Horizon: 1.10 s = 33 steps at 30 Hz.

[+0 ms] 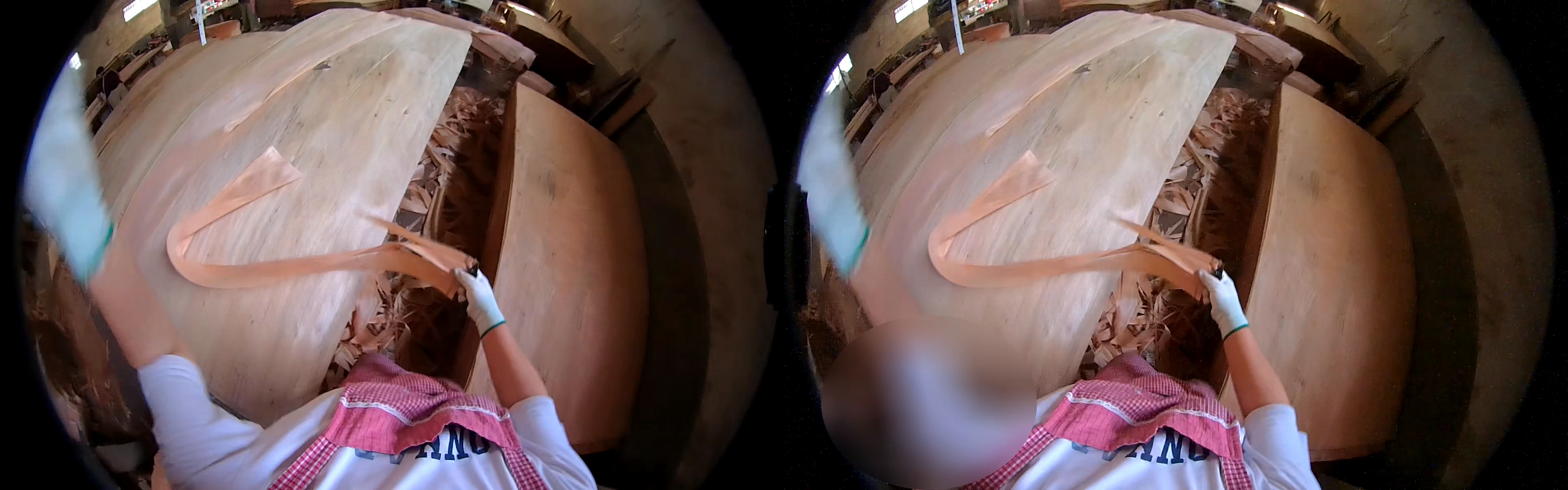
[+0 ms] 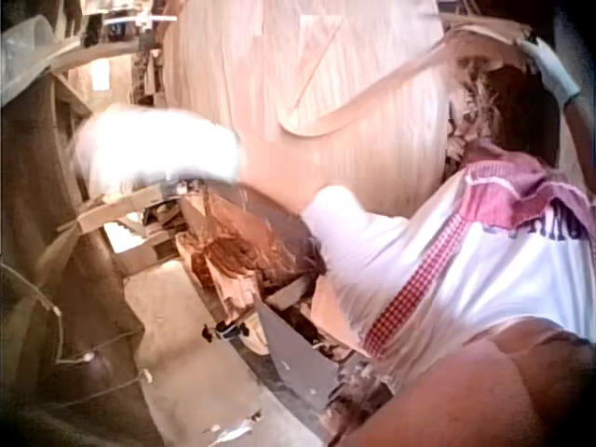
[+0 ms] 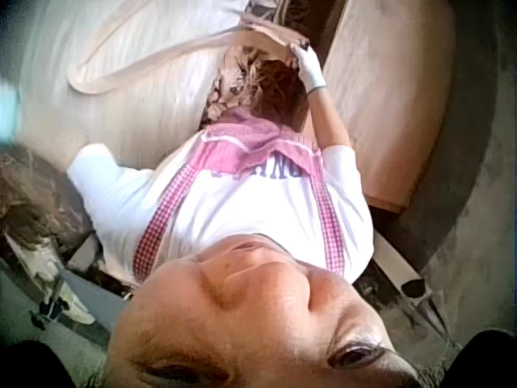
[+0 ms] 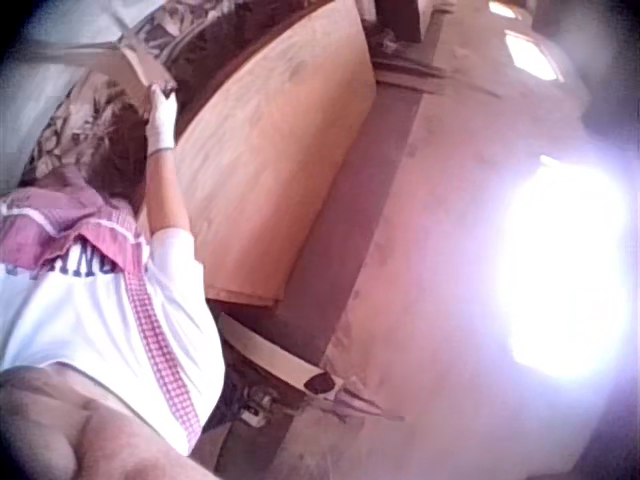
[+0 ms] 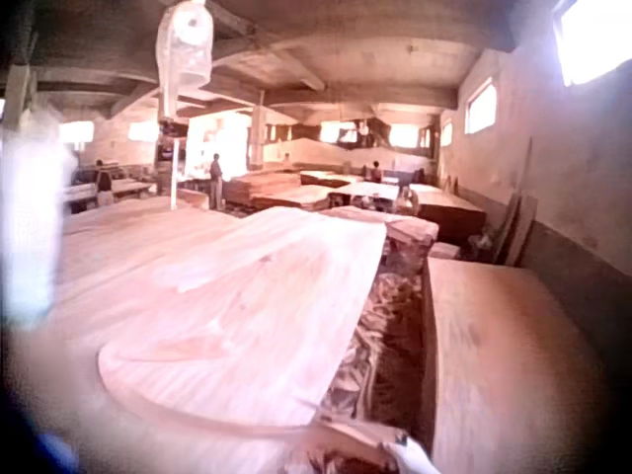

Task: The person applies thin wood veneer sheets onto larger wood boards, using a utility knife to trim edges and small pieces, and securing parts with white tape.

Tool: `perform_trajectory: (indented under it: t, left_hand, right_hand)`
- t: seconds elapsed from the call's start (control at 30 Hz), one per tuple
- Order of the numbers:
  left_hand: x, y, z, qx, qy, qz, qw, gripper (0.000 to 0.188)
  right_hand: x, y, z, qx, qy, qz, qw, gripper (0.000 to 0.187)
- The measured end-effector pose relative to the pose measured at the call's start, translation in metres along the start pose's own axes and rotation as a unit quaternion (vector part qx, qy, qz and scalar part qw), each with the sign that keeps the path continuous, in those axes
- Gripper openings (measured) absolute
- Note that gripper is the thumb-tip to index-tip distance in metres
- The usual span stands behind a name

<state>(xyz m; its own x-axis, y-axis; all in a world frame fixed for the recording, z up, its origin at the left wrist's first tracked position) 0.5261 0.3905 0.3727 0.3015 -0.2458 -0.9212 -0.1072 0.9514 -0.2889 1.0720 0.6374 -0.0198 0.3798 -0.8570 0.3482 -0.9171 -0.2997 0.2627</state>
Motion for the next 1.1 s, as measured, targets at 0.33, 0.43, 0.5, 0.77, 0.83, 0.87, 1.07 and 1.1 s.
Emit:
perform_trajectory:
  t: [0.33, 0.43, 0.5, 0.77, 0.83, 0.87, 1.07, 1.1]
  left_hand:
    - [0.072, 0.111, 0.289, 0.042, 0.434, 0.053, 0.898, 0.055]
    - [0.056, 0.156, 0.309, -0.021, 0.44, 0.059, 0.896, 0.051]
    - [0.056, 0.217, 0.309, -0.02, 0.429, 0.096, 0.898, 0.049]
    - [-0.001, 0.304, 0.218, -0.379, 0.147, 0.151, 0.901, 0.045]
    - [0.019, 0.301, 0.149, -0.403, -0.032, 0.073, 0.912, 0.046]
    - [0.036, 0.292, 0.115, -0.402, -0.129, 0.028, 0.906, 0.05]
    - [0.143, 0.258, -0.017, -0.544, -0.501, -0.258, 0.622, 0.081]
    - [0.147, 0.274, -0.031, -0.545, -0.518, -0.304, 0.585, 0.085]
  right_hand:
    - [-0.179, 0.024, -0.044, -0.017, 0.052, -0.075, 0.996, 0.014]
    - [-0.241, 0.061, -0.064, 0.032, 0.1, -0.174, 0.979, 0.014]
    - [-0.293, 0.043, -0.081, 0.057, 0.084, -0.162, 0.982, 0.014]
    - [-0.427, 0.1, -0.273, 0.134, -0.074, -0.288, 0.945, 0.019]
    - [-0.465, 0.101, -0.326, 0.155, -0.093, -0.29, 0.94, 0.017]
    - [-0.482, 0.105, -0.345, 0.149, -0.12, -0.295, 0.936, 0.014]
    - [-0.575, 0.12, -0.4, 0.232, -0.155, -0.316, 0.907, 0.01]
    - [-0.587, 0.122, -0.403, 0.239, -0.154, -0.319, 0.904, 0.011]
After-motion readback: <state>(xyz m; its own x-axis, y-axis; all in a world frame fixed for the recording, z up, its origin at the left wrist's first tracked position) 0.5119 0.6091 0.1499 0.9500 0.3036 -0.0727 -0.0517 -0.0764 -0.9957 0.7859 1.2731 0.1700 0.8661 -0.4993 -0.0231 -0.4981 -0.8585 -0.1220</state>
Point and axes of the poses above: each hand's wrist, its own x-axis away from the middle knuckle, its own y-axis out of the palm, z = x × y, the point moved 3 cm from there along -x, towards the middle knuckle, and after that the axes turned 8 degrees about -x, right-handed, at the moved point
